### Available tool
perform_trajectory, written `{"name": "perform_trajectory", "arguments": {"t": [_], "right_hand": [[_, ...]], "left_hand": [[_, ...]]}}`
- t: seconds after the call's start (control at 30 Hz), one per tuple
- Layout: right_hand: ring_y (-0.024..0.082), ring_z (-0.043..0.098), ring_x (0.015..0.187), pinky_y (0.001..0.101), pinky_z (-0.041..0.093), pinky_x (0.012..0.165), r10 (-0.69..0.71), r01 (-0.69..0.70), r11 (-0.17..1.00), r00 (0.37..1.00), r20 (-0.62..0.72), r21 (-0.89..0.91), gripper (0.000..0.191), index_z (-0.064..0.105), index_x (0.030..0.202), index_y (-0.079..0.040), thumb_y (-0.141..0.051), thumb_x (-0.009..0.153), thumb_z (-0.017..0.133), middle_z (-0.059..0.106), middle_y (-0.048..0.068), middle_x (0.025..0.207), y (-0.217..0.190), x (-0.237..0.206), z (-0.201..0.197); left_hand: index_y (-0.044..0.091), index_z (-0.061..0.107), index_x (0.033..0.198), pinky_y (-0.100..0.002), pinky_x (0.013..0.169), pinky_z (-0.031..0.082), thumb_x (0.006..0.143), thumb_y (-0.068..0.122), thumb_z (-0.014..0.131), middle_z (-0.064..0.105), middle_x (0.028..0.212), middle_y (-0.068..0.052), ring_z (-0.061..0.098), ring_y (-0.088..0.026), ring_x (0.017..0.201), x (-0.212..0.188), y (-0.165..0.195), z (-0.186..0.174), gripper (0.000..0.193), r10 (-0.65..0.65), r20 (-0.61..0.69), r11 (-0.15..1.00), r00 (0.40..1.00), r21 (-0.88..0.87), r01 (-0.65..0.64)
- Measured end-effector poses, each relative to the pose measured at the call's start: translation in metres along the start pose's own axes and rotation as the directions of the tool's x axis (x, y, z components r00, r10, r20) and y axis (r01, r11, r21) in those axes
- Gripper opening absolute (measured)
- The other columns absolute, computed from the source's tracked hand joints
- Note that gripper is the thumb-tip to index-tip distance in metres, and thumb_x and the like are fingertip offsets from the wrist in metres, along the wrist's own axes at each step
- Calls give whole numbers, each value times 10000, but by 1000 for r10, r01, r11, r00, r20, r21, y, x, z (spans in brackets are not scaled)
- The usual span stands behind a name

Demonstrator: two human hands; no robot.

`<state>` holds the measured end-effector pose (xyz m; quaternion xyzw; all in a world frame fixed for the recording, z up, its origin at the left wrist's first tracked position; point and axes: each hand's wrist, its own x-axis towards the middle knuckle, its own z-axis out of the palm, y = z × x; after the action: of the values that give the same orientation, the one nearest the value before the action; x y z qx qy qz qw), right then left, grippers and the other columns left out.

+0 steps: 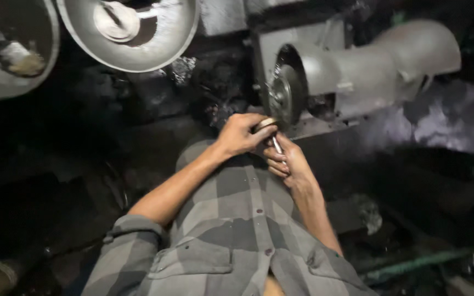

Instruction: The person holds small cast metal engine parts, including a finned cylinder casting and round piston-like components, against a spinning bench grinder to grind and smooth their surfaces, rotating and repositioning each part by hand to work different edges, and briefly dips a part in a bowl of liquid between passes.

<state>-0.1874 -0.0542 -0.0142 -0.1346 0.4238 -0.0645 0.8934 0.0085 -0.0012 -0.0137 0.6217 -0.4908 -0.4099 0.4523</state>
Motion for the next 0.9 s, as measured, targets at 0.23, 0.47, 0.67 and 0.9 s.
{"name": "perform_trajectory", "arguments": {"t": [0.23,0.47,0.67,0.9], "right_hand": [[75,351,367,252,290,347,-288,130,811,937,-196,-570,412,540,939,-85,-415,1078,336,431,-37,534,18,-15,8],[71,284,305,235,221,308,-35,30,993,999,-38,-116,414,536,893,-81,-411,1090,380,364,-45,477,8,-16,13],[61,249,302,233,191,318,28,-32,998,997,66,52,409,543,909,-92,-415,1095,375,326,-69,473,6,-3,17],[58,238,302,238,180,318,19,-19,1000,1000,17,-13,404,530,936,-115,-443,1103,364,325,-69,479,3,3,18]], "left_hand": [[-3,695,1260,-352,951,586,878,101,756,732,1223,-156,735,-299,1090,-19,2,-8,401,342,32,936,939,-99,-338],[-9,698,1214,-351,946,578,893,95,804,733,1192,-157,740,-265,1066,-21,-20,-6,354,312,32,933,950,-199,-300],[-1,715,1190,-303,721,572,959,102,739,754,999,-110,715,-183,792,-26,-39,1,254,66,29,958,997,-283,-55],[20,701,1215,-297,730,582,980,156,725,751,964,-104,747,-168,818,-21,-26,-3,273,102,-20,978,995,-182,-104]]}}
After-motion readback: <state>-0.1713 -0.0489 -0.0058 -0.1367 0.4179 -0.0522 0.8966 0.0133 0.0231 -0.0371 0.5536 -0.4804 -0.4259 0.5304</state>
